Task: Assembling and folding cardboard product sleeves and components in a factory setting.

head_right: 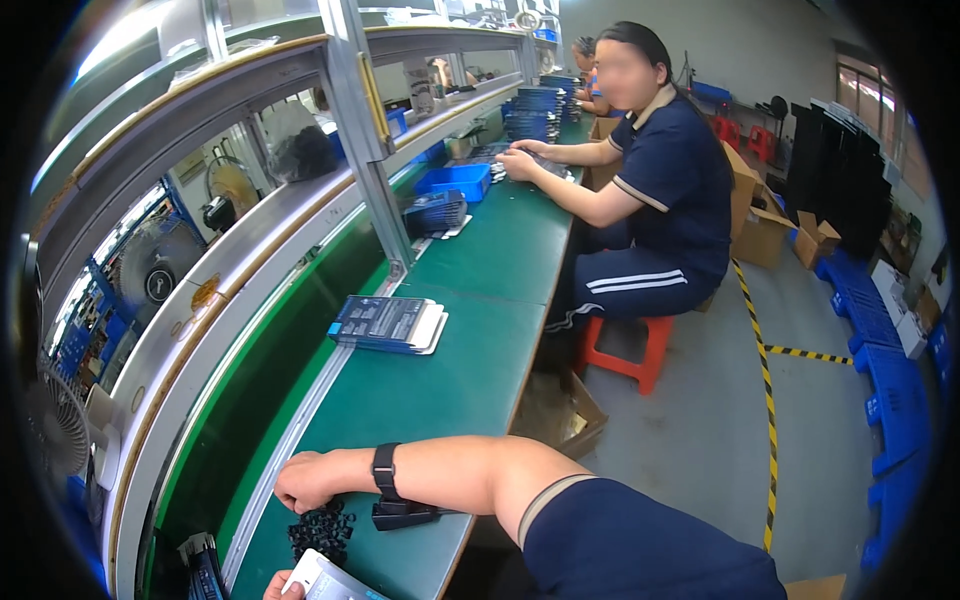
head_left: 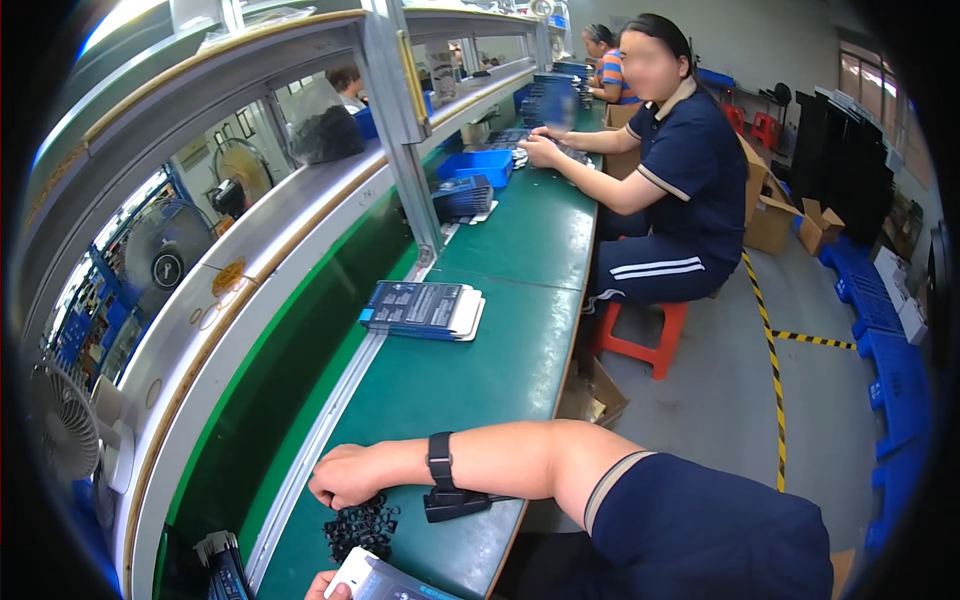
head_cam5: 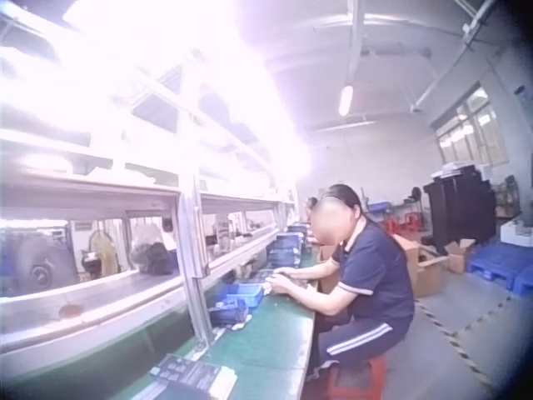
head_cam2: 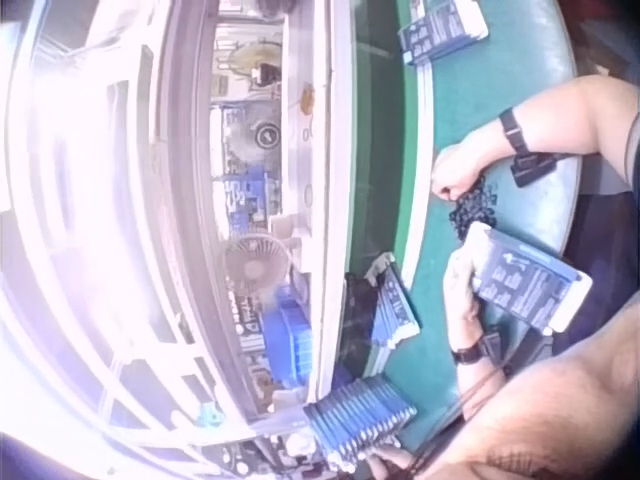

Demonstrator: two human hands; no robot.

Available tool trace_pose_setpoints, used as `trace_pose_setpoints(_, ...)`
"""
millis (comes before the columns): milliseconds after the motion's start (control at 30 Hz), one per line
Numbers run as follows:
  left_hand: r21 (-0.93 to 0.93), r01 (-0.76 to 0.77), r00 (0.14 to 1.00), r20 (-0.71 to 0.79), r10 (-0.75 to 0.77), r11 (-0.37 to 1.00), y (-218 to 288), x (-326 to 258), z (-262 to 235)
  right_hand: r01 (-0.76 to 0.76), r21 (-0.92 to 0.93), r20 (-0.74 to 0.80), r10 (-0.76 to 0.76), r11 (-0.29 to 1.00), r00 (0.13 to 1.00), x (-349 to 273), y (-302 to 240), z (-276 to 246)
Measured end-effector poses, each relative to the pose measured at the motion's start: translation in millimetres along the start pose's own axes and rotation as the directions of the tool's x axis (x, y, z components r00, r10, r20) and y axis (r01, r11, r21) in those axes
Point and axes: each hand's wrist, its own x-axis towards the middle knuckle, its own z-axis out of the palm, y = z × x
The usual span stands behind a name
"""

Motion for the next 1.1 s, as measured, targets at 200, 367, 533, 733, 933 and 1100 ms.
trace_pose_setpoints(200, -0.034, 0.017, 0.999, -0.051, -0.019, 0.999, 5.6, -1.9, 5.5, -0.026, 0.011, -0.014, 0.026, 1.000, 1.000, 1.4, 1.8, 1.0)
trace_pose_setpoints(367, -0.009, 0.067, 0.997, -0.049, -0.067, 0.998, -2.8, 2.8, -2.2, -0.042, 0.015, -0.001, 0.042, 0.999, 0.999, -0.5, 3.0, 2.8)
trace_pose_setpoints(533, 0.014, 0.117, 0.988, -0.104, -0.115, 0.993, 0.8, 0.2, 7.3, -0.015, 0.021, -0.012, 0.015, 1.000, 1.000, 2.2, 6.3, 8.4)
trace_pose_setpoints(733, -0.010, 0.072, 0.988, -0.136, -0.072, 0.997, -0.8, 0.9, 8.0, 0.013, 0.041, -0.041, -0.012, 0.999, 0.999, 1.9, 6.9, 7.1)
trace_pose_setpoints(933, 0.008, 0.165, 0.977, -0.142, -0.162, 0.986, 7.2, 1.1, 9.1, 0.028, 0.026, -0.076, -0.026, 0.999, 0.997, 5.1, 11.4, 10.2)
trace_pose_setpoints(1100, -0.008, 0.144, 0.984, -0.104, -0.144, 0.990, 1.3, 0.3, 8.2, 0.020, 0.024, -0.061, -0.018, 1.000, 0.998, 3.1, 9.5, 9.8)
